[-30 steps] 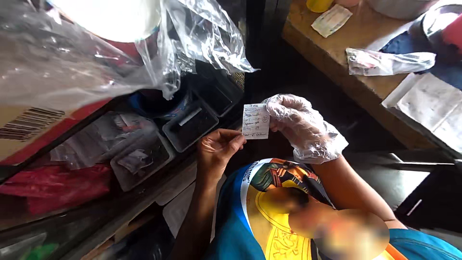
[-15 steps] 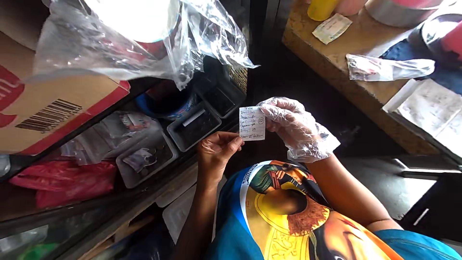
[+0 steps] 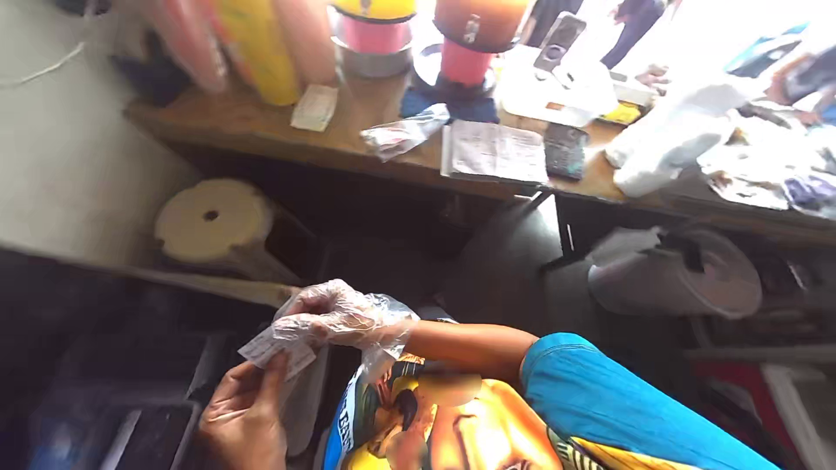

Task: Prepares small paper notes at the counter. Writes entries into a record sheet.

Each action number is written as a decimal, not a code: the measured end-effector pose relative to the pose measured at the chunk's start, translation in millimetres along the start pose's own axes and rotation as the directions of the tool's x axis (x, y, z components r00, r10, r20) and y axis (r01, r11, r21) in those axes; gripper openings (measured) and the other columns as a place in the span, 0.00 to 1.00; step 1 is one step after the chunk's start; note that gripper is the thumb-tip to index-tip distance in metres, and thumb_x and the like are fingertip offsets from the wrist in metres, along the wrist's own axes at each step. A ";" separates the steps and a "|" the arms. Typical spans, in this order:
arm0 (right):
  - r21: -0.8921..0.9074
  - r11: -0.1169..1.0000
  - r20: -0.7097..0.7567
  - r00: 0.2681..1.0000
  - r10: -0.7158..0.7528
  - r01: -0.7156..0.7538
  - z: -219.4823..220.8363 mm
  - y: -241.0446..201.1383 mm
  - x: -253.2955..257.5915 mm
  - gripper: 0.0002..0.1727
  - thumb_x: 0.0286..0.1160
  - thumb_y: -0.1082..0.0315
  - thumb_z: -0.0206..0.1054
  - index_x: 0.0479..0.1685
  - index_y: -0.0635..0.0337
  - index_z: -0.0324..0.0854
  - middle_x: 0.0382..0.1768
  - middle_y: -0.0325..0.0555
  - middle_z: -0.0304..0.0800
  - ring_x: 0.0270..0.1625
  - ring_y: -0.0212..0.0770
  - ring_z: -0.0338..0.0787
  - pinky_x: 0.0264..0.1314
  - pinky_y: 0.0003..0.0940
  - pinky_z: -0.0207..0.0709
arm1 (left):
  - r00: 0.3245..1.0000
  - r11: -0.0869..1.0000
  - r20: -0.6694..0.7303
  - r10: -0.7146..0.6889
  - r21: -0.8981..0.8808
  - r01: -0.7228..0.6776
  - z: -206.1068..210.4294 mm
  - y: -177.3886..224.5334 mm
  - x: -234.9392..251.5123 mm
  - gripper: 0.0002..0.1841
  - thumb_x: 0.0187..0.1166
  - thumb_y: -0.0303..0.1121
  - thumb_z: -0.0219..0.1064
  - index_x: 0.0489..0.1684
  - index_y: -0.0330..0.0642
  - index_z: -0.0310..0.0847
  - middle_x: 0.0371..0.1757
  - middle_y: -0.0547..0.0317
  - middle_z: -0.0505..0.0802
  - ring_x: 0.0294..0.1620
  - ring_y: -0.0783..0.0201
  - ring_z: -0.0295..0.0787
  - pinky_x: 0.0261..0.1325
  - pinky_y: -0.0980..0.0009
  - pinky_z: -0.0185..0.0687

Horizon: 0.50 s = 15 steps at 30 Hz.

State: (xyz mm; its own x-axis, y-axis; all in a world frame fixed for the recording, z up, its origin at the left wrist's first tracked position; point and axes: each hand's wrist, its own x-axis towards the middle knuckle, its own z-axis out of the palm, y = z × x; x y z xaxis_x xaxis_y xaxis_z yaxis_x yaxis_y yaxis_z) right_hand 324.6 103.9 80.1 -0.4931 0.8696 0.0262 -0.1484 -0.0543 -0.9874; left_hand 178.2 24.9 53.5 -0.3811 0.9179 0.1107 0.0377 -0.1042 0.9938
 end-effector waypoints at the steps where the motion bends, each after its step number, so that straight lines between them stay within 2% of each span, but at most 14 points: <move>1: 0.011 0.999 -0.036 0.999 0.035 -0.035 -17.0 -0.1 -7.8 0.09 0.81 0.74 0.63 0.44 0.75 0.85 0.30 0.40 0.86 0.30 0.21 0.81 0.36 0.18 0.77 | 0.999 1.000 0.040 -0.010 0.004 0.010 13.2 -2.6 3.9 0.09 0.70 0.16 0.68 0.41 0.41 0.81 0.34 0.82 0.93 0.39 0.83 0.91 0.48 0.80 0.91; 5: 0.064 0.987 -0.221 0.963 0.157 -0.146 -95.4 4.0 -37.6 0.12 0.83 0.70 0.63 0.50 0.73 0.84 0.33 0.40 0.88 0.31 0.23 0.83 0.37 0.20 0.80 | 0.985 1.000 0.174 0.004 -0.005 -0.003 63.5 -12.5 29.2 0.10 0.70 0.16 0.67 0.41 0.41 0.81 0.34 0.81 0.94 0.39 0.82 0.92 0.48 0.80 0.91; 10: 0.118 0.971 -0.436 0.868 0.239 -0.208 -197.3 11.9 -57.7 0.11 0.82 0.69 0.65 0.51 0.70 0.85 0.36 0.40 0.89 0.32 0.24 0.85 0.38 0.21 0.81 | 0.987 0.999 0.155 -0.048 -0.003 0.049 126.4 -21.9 68.2 0.09 0.76 0.18 0.63 0.42 0.45 0.79 0.35 0.80 0.94 0.39 0.80 0.93 0.46 0.78 0.93; 12: -0.100 0.976 -0.559 0.822 0.107 -0.194 -254.9 19.1 -64.1 0.11 0.80 0.69 0.67 0.50 0.69 0.87 0.39 0.43 0.92 0.38 0.26 0.88 0.45 0.24 0.84 | 0.986 0.998 0.154 -0.057 0.015 0.055 163.6 -25.9 82.9 0.08 0.79 0.20 0.61 0.46 0.44 0.79 0.37 0.80 0.93 0.40 0.81 0.93 0.48 0.78 0.92; 13: -0.284 0.933 -0.630 0.776 -0.006 -0.223 -292.3 23.7 -70.1 0.11 0.79 0.69 0.68 0.50 0.67 0.89 0.44 0.46 0.94 0.44 0.32 0.90 0.53 0.31 0.84 | 0.984 0.998 0.170 -0.059 0.028 0.055 185.8 -27.6 88.8 0.07 0.81 0.21 0.59 0.48 0.41 0.80 0.38 0.80 0.93 0.41 0.81 0.93 0.49 0.78 0.92; 14: -0.460 0.836 -0.694 0.709 -0.127 -0.300 -334.5 25.7 -77.9 0.11 0.78 0.68 0.69 0.51 0.65 0.90 0.48 0.51 0.95 0.51 0.40 0.92 0.60 0.40 0.85 | 0.978 0.997 0.199 -0.069 0.047 0.061 211.2 -28.9 93.9 0.08 0.81 0.22 0.58 0.51 0.38 0.80 0.39 0.79 0.93 0.42 0.81 0.92 0.50 0.78 0.91; 15: -0.549 0.713 -0.757 0.621 -0.204 -0.436 -378.6 23.9 -85.9 0.13 0.79 0.66 0.68 0.53 0.65 0.90 0.51 0.57 0.94 0.55 0.50 0.93 0.64 0.50 0.83 | 0.967 0.995 0.238 -0.092 0.064 0.079 239.1 -30.1 98.9 0.08 0.82 0.23 0.58 0.52 0.34 0.79 0.40 0.77 0.93 0.44 0.81 0.92 0.53 0.77 0.90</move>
State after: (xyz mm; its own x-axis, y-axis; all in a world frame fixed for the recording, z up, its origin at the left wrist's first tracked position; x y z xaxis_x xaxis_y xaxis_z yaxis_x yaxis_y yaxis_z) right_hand 688.0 213.7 -4.8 0.3729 0.9225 0.0994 0.5802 -0.1482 -0.8009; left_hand 360.3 210.4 35.7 -0.1516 0.9883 0.0167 0.0667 -0.0066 0.9978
